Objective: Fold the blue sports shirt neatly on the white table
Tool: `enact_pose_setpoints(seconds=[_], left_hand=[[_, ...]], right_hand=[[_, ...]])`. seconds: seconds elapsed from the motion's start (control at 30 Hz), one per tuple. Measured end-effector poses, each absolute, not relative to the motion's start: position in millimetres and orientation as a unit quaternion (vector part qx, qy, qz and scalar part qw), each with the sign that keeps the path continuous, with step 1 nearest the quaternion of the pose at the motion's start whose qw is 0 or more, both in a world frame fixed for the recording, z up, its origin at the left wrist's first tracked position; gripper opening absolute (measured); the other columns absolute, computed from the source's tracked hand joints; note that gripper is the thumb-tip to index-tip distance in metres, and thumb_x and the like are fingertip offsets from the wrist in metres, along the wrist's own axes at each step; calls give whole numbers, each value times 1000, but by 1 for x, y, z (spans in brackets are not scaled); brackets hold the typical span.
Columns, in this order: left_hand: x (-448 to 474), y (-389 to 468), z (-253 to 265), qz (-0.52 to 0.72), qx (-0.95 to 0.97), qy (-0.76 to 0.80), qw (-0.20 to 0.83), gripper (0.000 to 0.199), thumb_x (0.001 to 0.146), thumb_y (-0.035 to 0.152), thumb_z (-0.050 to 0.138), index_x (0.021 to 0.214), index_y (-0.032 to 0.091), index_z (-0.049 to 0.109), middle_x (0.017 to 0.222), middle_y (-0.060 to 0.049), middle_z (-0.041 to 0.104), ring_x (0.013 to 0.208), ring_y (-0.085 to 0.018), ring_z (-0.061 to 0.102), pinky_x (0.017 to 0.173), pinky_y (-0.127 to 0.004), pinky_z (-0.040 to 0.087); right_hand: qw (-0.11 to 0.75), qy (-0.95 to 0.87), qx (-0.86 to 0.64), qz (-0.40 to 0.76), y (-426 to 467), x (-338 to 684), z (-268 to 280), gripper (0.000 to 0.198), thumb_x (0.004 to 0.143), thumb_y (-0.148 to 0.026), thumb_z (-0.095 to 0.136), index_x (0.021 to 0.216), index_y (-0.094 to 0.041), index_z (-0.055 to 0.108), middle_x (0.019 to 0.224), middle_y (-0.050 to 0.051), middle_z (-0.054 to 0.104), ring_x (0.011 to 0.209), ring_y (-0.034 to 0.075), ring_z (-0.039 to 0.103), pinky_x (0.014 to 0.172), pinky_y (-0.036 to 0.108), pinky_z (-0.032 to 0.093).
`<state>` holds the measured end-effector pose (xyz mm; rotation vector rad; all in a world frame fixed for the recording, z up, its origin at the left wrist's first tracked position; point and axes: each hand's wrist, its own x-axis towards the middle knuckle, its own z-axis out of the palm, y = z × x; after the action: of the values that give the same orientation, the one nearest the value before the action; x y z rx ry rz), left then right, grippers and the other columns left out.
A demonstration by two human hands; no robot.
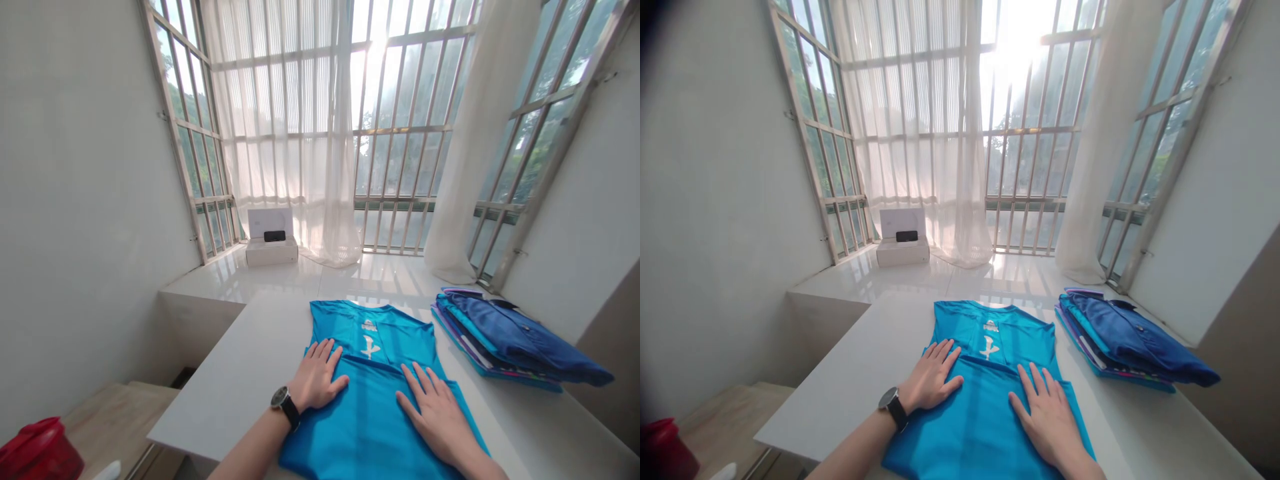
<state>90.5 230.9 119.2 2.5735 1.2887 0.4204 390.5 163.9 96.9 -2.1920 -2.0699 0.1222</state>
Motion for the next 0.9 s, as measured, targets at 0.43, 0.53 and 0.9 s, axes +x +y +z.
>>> enact_pose_setpoints(seconds=[0.43,0.53,0.9], left_hand=[[92,206,126,168,898,400,79,75,98,62,39,159,20,24,166,-11,21,152,-33,19,124,-53,19],[90,203,123,131,896,408,116,76,99,65,32,159,19,22,166,-11,19,153,-33,18,124,-53,18],[87,202,125,133,893,412,123,74,99,66,26,159,22,22,167,-7,15,153,-31,16,125,-49,15]], right_hand=[[98,-697,-710,22,142,394,81,88,91,-70,31,153,-9,35,163,13,27,151,32,23,124,52,25],[79,-691,-717,48,136,392,83,89,91,-71,29,155,-9,29,163,12,25,151,31,23,125,52,21],[45,-689,-722,52,139,389,87,91,91,-72,27,156,-9,24,164,9,20,152,29,18,126,50,18]])
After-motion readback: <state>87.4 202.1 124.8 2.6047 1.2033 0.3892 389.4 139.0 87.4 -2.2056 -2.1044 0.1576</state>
